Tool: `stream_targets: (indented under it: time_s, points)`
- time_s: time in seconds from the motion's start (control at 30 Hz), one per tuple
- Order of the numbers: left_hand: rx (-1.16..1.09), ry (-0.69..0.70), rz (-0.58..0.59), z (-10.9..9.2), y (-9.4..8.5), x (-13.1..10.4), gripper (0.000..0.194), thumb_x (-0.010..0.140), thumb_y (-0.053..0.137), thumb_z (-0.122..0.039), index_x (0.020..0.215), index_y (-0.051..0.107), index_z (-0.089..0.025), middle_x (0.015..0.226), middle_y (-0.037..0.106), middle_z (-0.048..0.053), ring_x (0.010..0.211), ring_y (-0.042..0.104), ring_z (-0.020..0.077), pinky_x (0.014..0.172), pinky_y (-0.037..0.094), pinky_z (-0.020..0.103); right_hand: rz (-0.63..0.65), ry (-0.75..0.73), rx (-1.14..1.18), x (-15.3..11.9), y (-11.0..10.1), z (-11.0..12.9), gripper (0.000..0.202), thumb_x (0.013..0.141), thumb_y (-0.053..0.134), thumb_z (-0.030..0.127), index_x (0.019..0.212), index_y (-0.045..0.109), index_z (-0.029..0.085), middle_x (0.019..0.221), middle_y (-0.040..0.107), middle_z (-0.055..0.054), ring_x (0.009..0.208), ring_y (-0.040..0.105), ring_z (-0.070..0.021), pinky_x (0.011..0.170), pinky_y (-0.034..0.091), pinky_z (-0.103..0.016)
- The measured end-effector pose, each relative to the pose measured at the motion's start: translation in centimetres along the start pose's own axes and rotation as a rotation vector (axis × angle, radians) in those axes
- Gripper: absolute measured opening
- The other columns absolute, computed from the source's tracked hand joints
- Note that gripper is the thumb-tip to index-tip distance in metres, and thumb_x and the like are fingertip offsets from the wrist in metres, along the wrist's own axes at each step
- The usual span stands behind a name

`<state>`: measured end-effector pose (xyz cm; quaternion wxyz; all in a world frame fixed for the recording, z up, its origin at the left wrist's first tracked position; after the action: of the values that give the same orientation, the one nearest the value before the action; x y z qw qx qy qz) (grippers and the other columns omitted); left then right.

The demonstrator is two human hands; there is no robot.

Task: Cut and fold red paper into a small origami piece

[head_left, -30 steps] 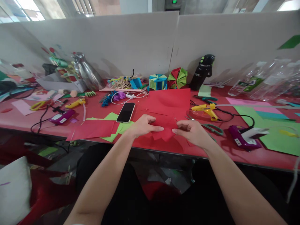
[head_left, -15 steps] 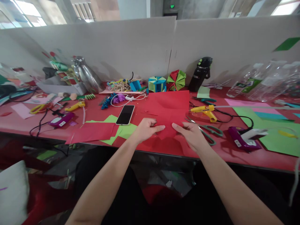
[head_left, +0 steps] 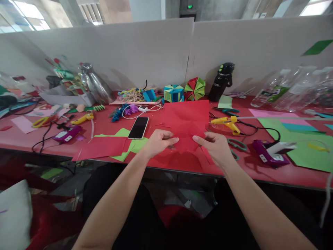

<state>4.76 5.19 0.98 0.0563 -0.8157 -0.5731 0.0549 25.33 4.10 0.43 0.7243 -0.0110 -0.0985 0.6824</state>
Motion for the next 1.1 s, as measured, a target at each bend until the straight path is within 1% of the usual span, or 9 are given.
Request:
stream_targets:
  time_s: [0.17,0.27,0.4,0.5,0.6,0.7,0.87,0.97,1.1]
  points:
    - [0.136,0.128,-0.065,-0.7,-0.3,-0.1,0.031,0.082,0.071,-0.042,0.067,0.067,-0.015,0.065,0.063,0.000,0.069,0.062,0.0145,0.067,0.050,0.026,0.283,-0.003,0.178,-0.8,2.5,0.2,0.030,0.077,0.078,0.038,0.100,0.074,0.019,0.094,0.076,-0.007,0.090,0.070,-0.0245,0.083,0.056,-0.039]
    - [0.140,0.192,-0.088,-0.9,-0.7,0.1,0.019,0.079,0.074,-0.035,0.080,0.074,-0.016,0.085,0.072,0.004,0.089,0.066,0.0194,0.079,0.051,0.028,0.226,-0.240,-0.036,-0.8,1.9,1.4,0.018,0.082,0.071,0.027,0.098,0.077,0.023,0.103,0.075,-0.007,0.099,0.069,-0.0243,0.093,0.053,-0.042]
    - [-0.222,-0.046,-0.088,1.2,-0.9,0.8,0.040,0.081,0.072,-0.036,0.118,0.069,-0.021,0.116,0.070,0.010,0.099,0.066,0.0208,0.079,0.054,0.030,0.103,-0.580,-0.270,-1.4,1.1,2.9,0.033,0.084,0.061,0.011,0.104,0.077,0.031,0.122,0.069,-0.006,0.114,0.063,-0.0238,0.100,0.049,-0.045]
    - [-0.459,-0.263,0.001,2.5,0.3,0.6,0.046,0.086,0.063,-0.053,0.116,0.069,-0.018,0.104,0.071,0.012,0.080,0.067,0.0179,0.066,0.055,0.028,0.051,-0.678,-0.332,-1.9,1.0,3.1,0.040,0.085,0.059,0.009,0.108,0.076,0.037,0.134,0.061,-0.003,0.124,0.057,-0.0253,0.102,0.048,-0.049]
    - [-0.446,-0.239,0.018,2.2,0.9,0.5,0.046,0.080,0.073,-0.050,0.111,0.071,-0.016,0.101,0.072,0.012,0.079,0.068,0.0171,0.065,0.054,0.026,0.083,-0.732,-0.374,-2.3,1.5,3.1,0.047,0.085,0.056,0.006,0.113,0.073,0.040,0.145,0.052,0.000,0.133,0.049,-0.0266,0.105,0.046,-0.051]
    - [-0.327,-0.163,-0.093,2.1,0.1,0.6,0.048,0.070,0.085,-0.035,0.111,0.070,-0.015,0.103,0.073,0.012,0.083,0.069,0.0178,0.068,0.053,0.025,0.111,-0.646,-0.348,-1.6,1.6,2.5,0.050,0.088,0.050,0.009,0.127,0.067,0.037,0.153,0.044,-0.001,0.137,0.045,-0.0272,0.108,0.044,-0.051]
    - [-0.205,-0.069,-0.186,2.4,-0.8,0.9,0.044,0.072,0.083,-0.033,0.110,0.071,-0.014,0.100,0.075,0.012,0.088,0.070,0.0205,0.076,0.056,0.030,0.131,-0.094,0.065,0.7,0.9,-0.9,0.058,0.091,0.058,0.034,0.147,0.044,0.028,0.133,0.064,-0.011,0.107,0.067,-0.0234,0.090,0.056,-0.043]
    - [-0.184,-0.004,-0.156,2.0,-0.3,0.9,0.040,0.075,0.081,-0.034,0.108,0.071,-0.013,0.102,0.075,0.012,0.092,0.070,0.0218,0.084,0.056,0.034,0.191,0.078,0.143,0.5,1.7,-1.6,0.047,0.088,0.061,0.051,0.125,0.064,0.023,0.107,0.073,-0.009,0.091,0.069,-0.0213,0.077,0.057,-0.035]
    - [-0.120,0.019,-0.105,1.6,0.5,0.7,0.038,0.075,0.079,-0.037,0.104,0.070,-0.013,0.102,0.074,0.012,0.091,0.069,0.0214,0.080,0.055,0.033,0.218,0.021,0.076,-0.1,2.2,-0.8,0.036,0.080,0.071,0.053,0.092,0.074,0.019,0.083,0.072,-0.004,0.074,0.063,-0.0170,0.069,0.051,-0.030]
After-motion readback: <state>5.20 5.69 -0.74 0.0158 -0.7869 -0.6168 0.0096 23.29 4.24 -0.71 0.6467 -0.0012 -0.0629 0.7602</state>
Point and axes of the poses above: each hand's wrist, its own x-axis towards the middle knuckle, its own y-axis out of the palm, z = x × y, the point moved 7 cm from there along x, towards the middle knuckle
